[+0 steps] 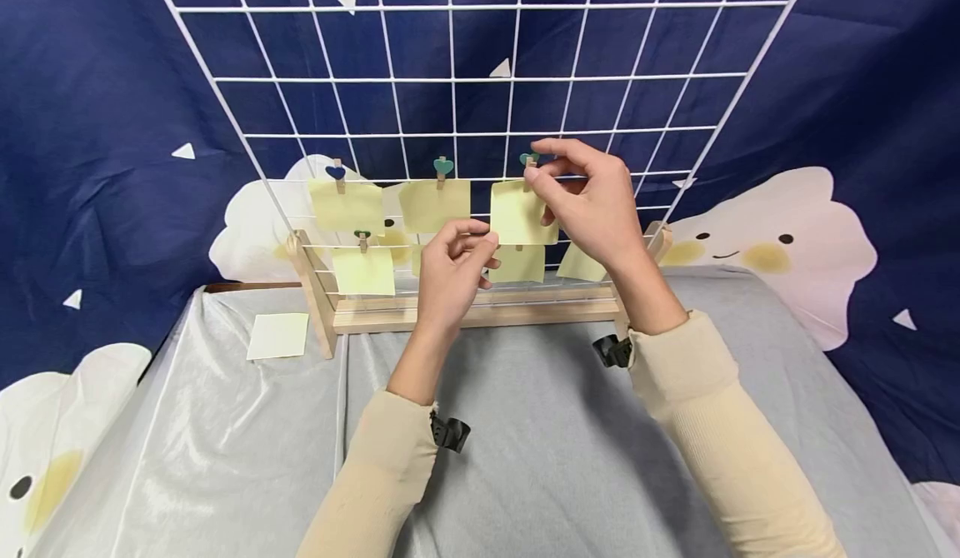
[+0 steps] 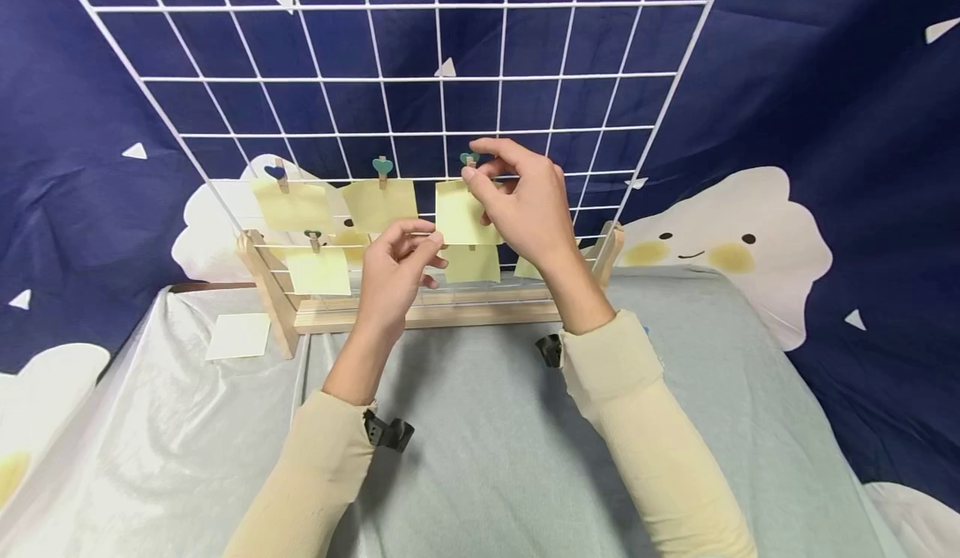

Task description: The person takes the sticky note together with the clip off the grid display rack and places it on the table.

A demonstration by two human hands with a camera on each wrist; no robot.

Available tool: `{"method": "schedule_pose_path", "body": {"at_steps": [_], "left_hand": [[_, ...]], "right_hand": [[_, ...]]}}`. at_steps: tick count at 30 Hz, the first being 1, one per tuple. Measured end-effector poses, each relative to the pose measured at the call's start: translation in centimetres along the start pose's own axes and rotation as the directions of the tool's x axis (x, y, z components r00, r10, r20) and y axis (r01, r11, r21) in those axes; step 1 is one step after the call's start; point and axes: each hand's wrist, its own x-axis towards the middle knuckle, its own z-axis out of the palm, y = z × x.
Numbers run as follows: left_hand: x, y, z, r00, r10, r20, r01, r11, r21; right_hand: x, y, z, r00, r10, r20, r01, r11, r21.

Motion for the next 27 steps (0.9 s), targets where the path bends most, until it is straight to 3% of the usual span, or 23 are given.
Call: {"method": "schedule_pose_path", "body": {"at_steps": [6,27], "left_hand": [[0.04,0.06,0.24,1.0,0.001,-0.002,-0.001,1.0,0.011],[0.35,0.46,0.9,1.0,0.017,-0.024,-0.017,1.0,-0.004]], "right_hand": [[0.09,-0.13,0.15,0.999,0.031,0.009,-0.03,0.998,-0.063],[0.31,-0.11,0.45,1.0,0.018,-0.006,-0.018,0.996,-0.086]]}}
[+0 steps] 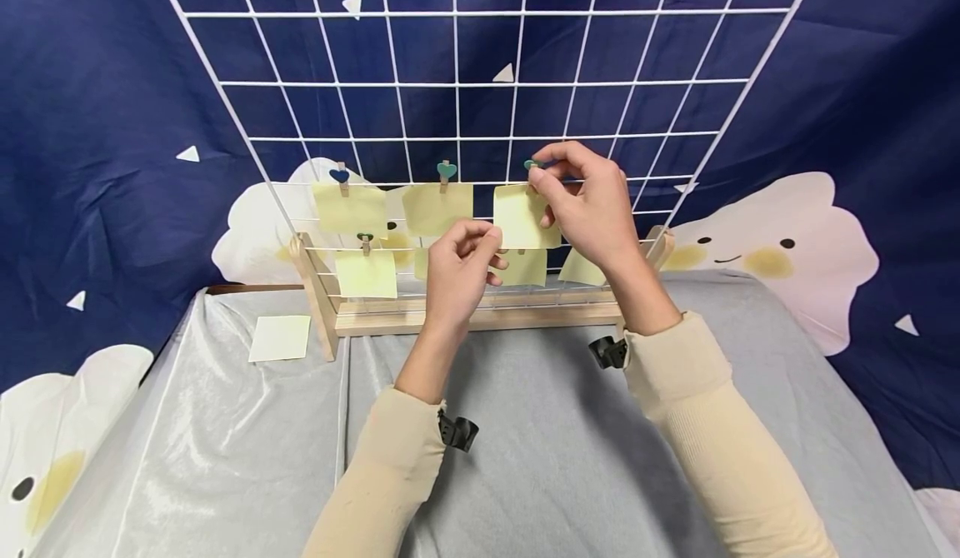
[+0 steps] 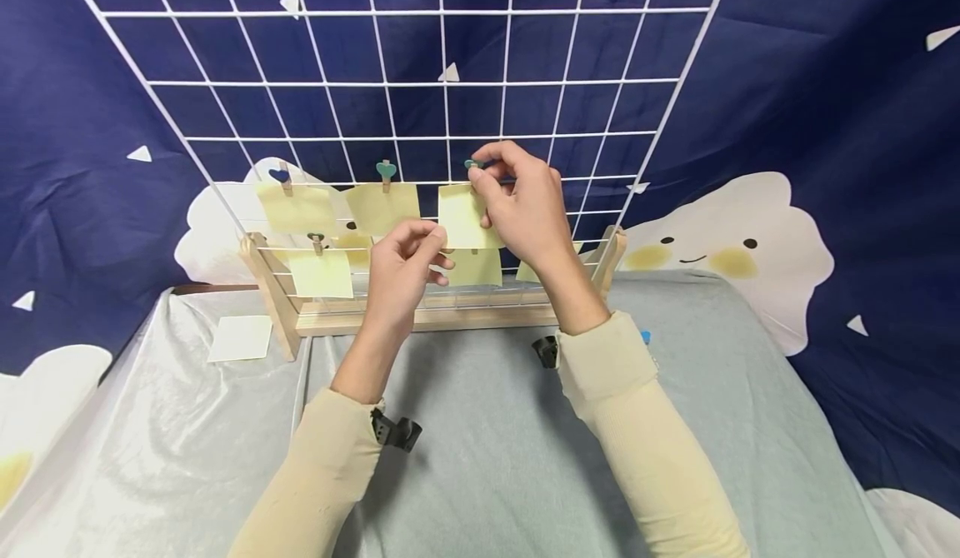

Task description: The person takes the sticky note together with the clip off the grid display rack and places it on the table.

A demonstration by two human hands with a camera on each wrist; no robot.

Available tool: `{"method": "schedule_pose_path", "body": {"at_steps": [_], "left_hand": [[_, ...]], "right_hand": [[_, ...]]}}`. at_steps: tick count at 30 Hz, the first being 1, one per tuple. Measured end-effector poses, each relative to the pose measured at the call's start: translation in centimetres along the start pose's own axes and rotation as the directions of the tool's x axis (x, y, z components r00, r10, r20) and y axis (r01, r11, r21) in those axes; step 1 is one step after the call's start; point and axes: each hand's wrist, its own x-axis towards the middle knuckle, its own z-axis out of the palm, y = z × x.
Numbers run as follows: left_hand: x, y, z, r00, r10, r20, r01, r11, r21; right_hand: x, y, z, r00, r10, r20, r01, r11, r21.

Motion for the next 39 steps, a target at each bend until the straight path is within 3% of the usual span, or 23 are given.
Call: {"method": "schedule_pose_path", "body": {"at_steps": [13,27,39], "left_hand": [[-0.01,0.12,0.19,1.0,0.001,-0.015,-0.001,1.0,-0.025],[-0.34,0.28,-0.03,1.0,-0.011,-0.009,0.011,1.0,0.002],[-0.43,0.25,-0.73,1.0,-0.02,-0.004,0.02,1.0,0.013]], "right_hand": [[-0.2,-0.02,0.12,0.999,0.003,-0.041,-0.005,0.999,-0.034],[-0.32,-0.18,0.37,0.995,-0.024,-0.095,0.021,0.999,-0.029],[-0.35,-0.08,-0.44,0.991,-0.011,-0.132,0.019,0.998,0.056]]}}
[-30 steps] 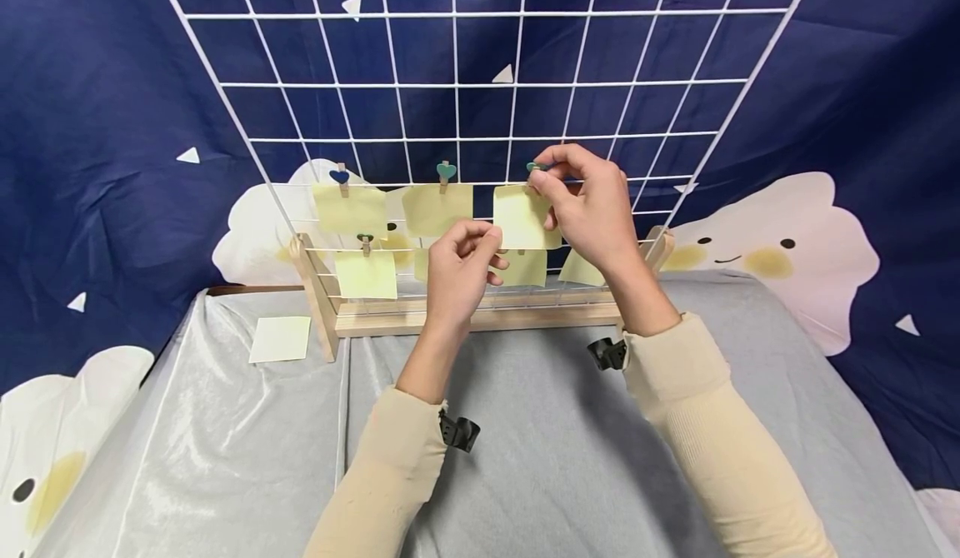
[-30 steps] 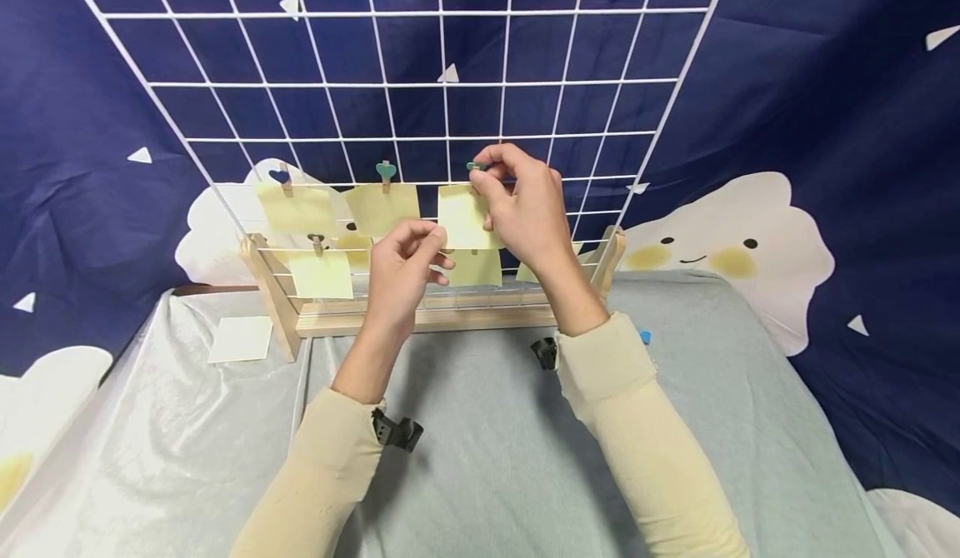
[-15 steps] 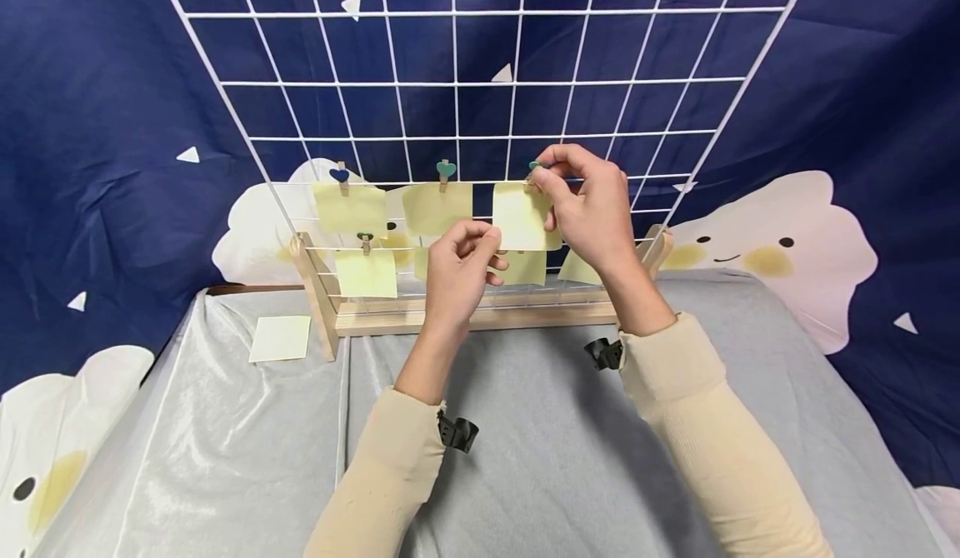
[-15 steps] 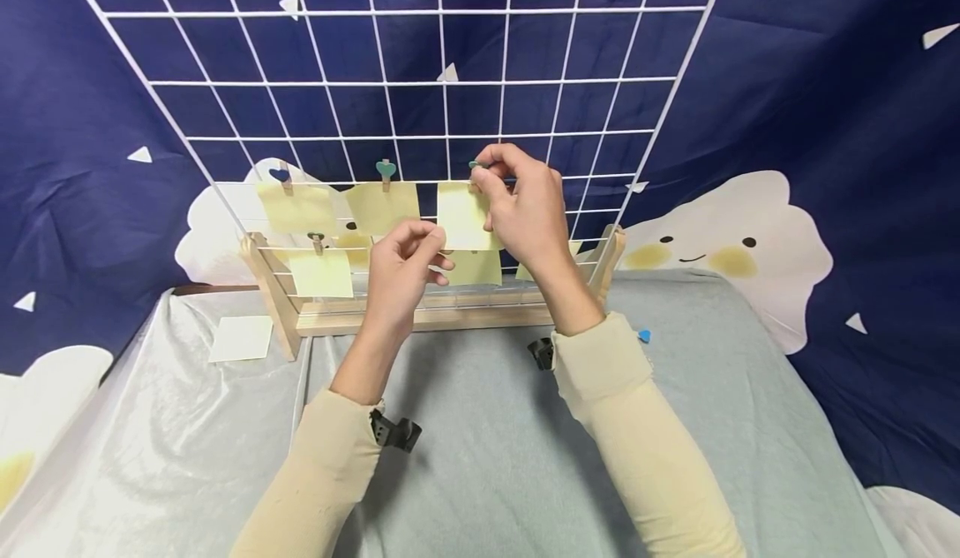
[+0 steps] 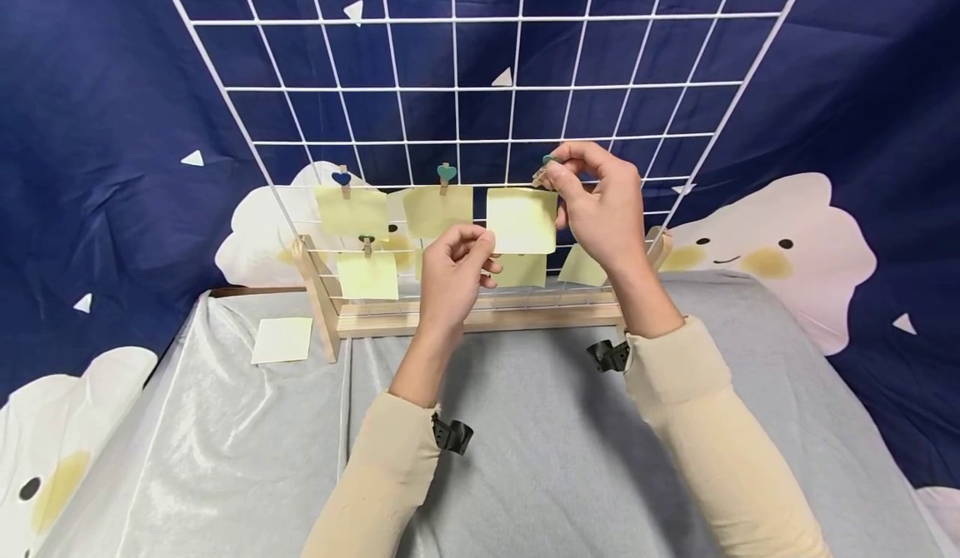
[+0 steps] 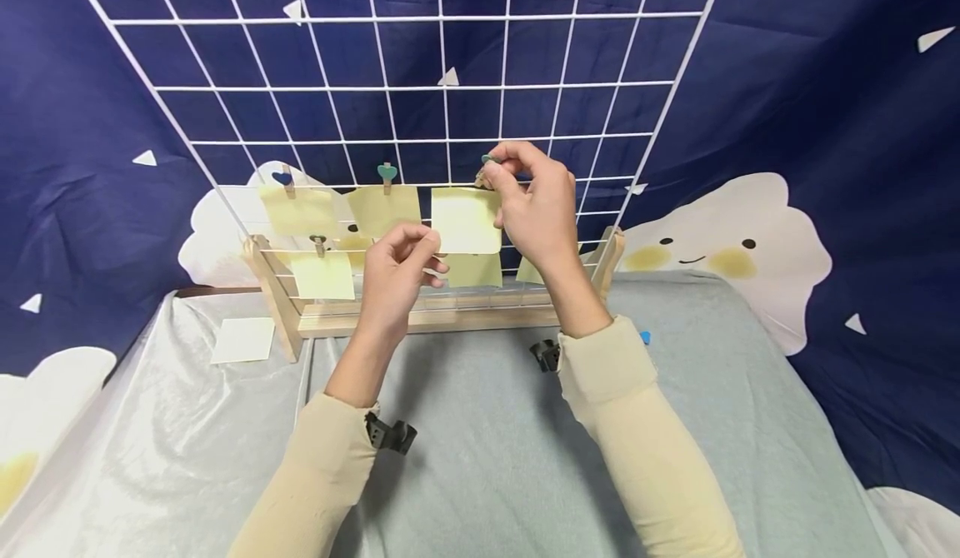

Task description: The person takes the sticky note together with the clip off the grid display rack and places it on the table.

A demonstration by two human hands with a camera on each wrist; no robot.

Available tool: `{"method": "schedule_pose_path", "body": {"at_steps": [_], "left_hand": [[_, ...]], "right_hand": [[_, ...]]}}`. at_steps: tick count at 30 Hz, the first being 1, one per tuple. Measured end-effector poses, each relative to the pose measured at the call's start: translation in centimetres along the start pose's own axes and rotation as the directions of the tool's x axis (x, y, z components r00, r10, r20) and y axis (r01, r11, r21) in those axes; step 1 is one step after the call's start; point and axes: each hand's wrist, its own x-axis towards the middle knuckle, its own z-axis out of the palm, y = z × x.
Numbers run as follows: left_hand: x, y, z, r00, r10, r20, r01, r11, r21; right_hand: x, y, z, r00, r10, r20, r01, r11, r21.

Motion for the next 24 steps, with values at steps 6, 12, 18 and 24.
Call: {"method": "schedule_pose_path", "body": {"at_steps": [6,12,18,24], "left_hand": [[0.0,0.0,-0.7,1.0,-0.007,-0.012,0.007,1.0,-0.013],[-0.2,0.0,-1.4,1.0,0.005,-0.023,-0.006,1.0,-0.018],[-0.5,0.0,-2.0,0.999,-0.008,-0.036,0.007,1.0,-0.027],[-1.0,-0.2,-3.0,0.999,-0.005,-0.038,0.004,1.0,-0.017]], "right_hand": [[-0.3,0.3,-0.4,1.0,0.027,0.002,-0.027,0.999,0.021],[-0.5,0.6,-0.6,0.998,0.054,-0.009,-0.054,0.997,0.05],[-1.0,0.7,-1.0,0.998,0.057,0.005,-0.057,0.997,0.059],[-1.6,0.7,-1.3,0.999,0.049,0.006,-0.049,0.998,0.049]]}}
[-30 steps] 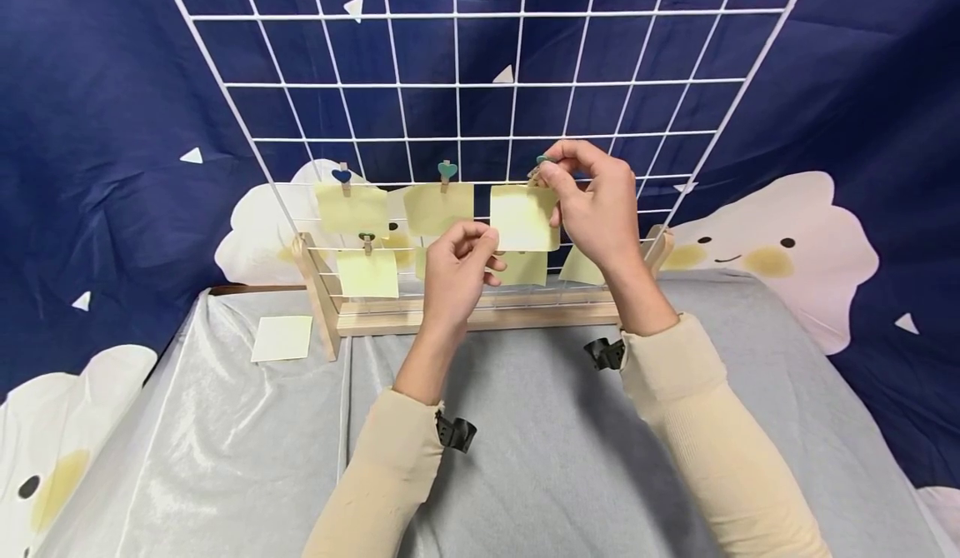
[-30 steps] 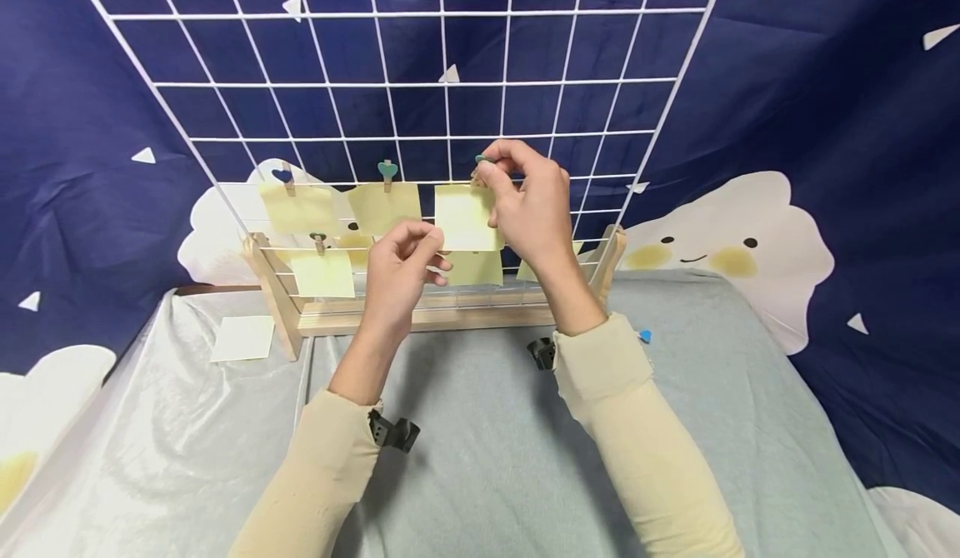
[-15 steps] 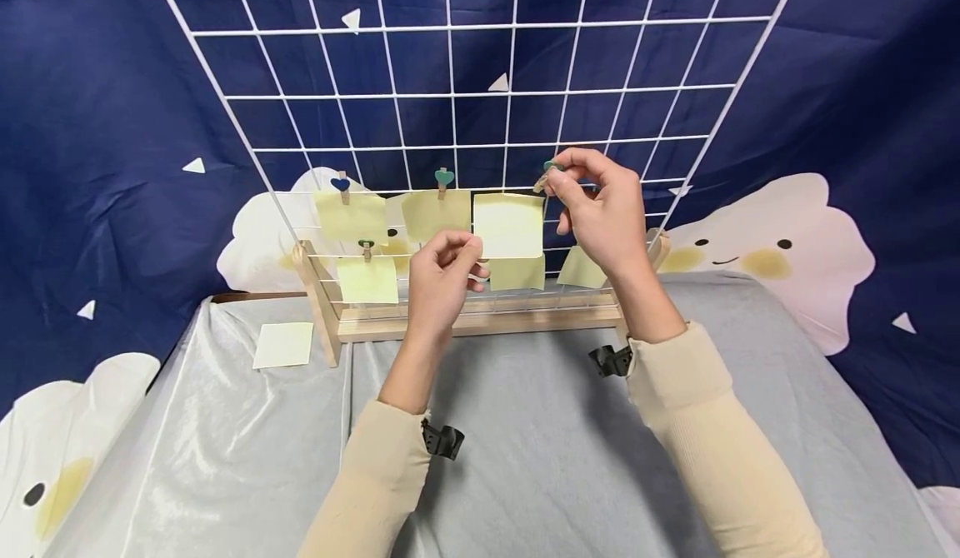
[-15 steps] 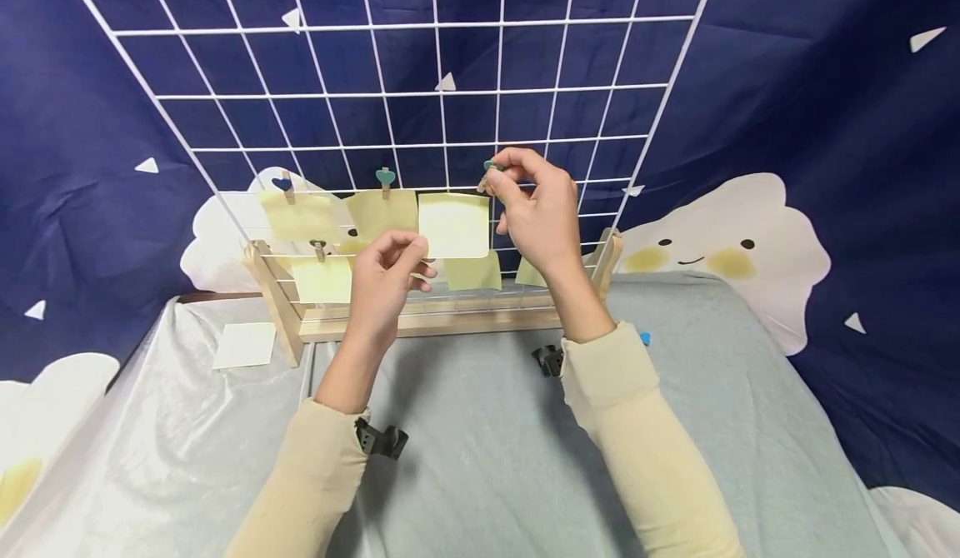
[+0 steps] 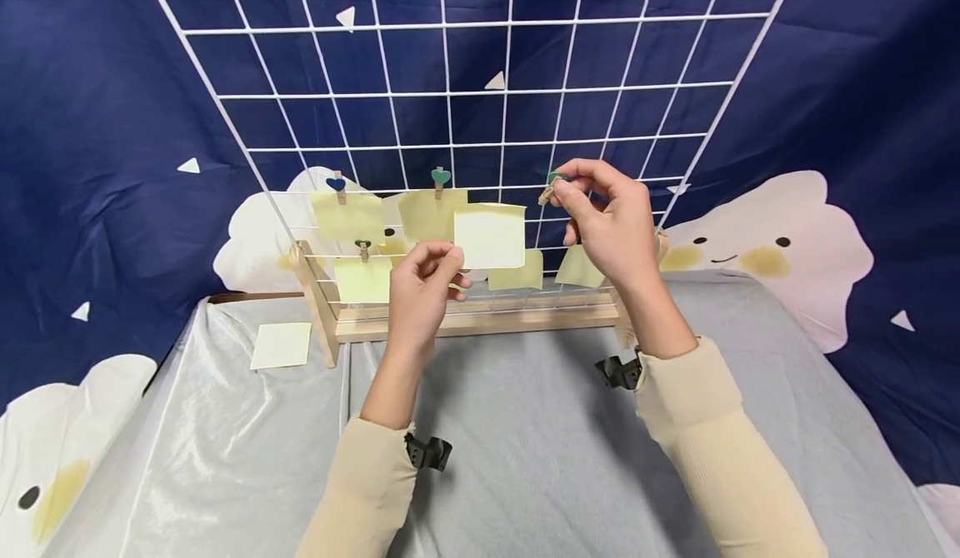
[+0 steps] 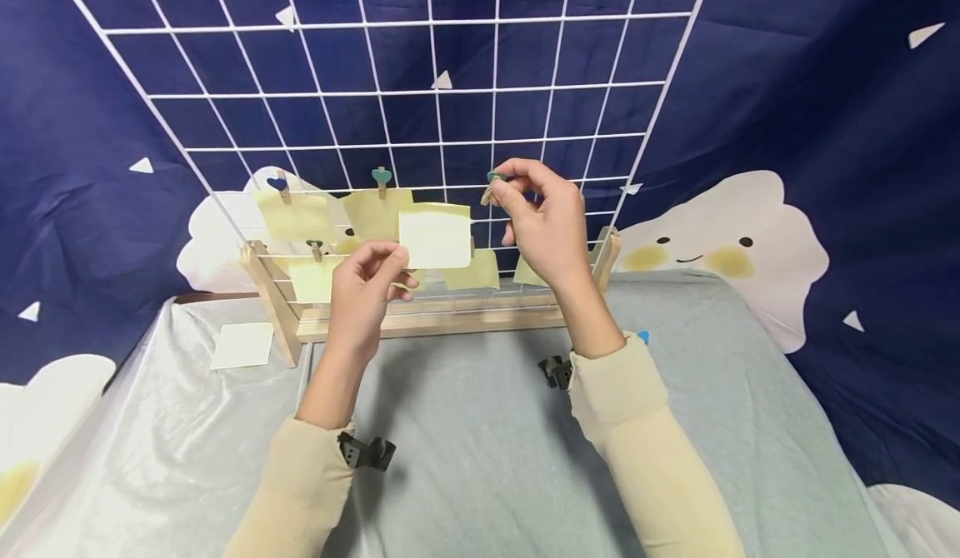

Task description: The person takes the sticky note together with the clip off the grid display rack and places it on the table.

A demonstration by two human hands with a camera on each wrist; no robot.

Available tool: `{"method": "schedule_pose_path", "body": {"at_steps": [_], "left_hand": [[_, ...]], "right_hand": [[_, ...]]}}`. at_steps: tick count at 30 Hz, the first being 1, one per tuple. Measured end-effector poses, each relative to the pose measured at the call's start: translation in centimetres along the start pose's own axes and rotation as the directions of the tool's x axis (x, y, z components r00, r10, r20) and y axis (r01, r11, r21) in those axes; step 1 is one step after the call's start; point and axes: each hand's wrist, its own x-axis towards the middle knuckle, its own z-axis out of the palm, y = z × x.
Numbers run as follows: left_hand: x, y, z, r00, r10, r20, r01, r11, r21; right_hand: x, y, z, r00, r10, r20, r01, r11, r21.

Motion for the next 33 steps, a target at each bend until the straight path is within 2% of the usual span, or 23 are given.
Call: {"method": "schedule_pose_path", "body": {"at_steps": [7,12,20,33], "left_hand": [[-0.3,-0.5,-1.2,1.0,0.01,-0.016,-0.01,1.0,0.003],[-0.3,-0.5,-1.7,0.999,0.003,-0.053,-0.003,1.0,-0.006],[-0.4,-0.2,-2.3,0.997,0.02,-0.076,-0.025,0.998,-0.054],[-0.8,-0.4,-3.8,0.991,0.021,-0.129,-0.027,0.999,-0.044]], "right_hand": [[-0.4,0.3,-0.2,0.999,0.035,0.0,-0.035,0.999,0.006],[-0.7,0.6,-0.3,0.998,0.066,-0.009,-0.066,0.998,0.01],[-1.1,1.0,-0.8,0.997,0.077,-0.032,-0.075,0.996,0.039],[-2.1,2.1,-2.1,0.992,0.094,-0.084,-0.082,0.988,0.127]]}}
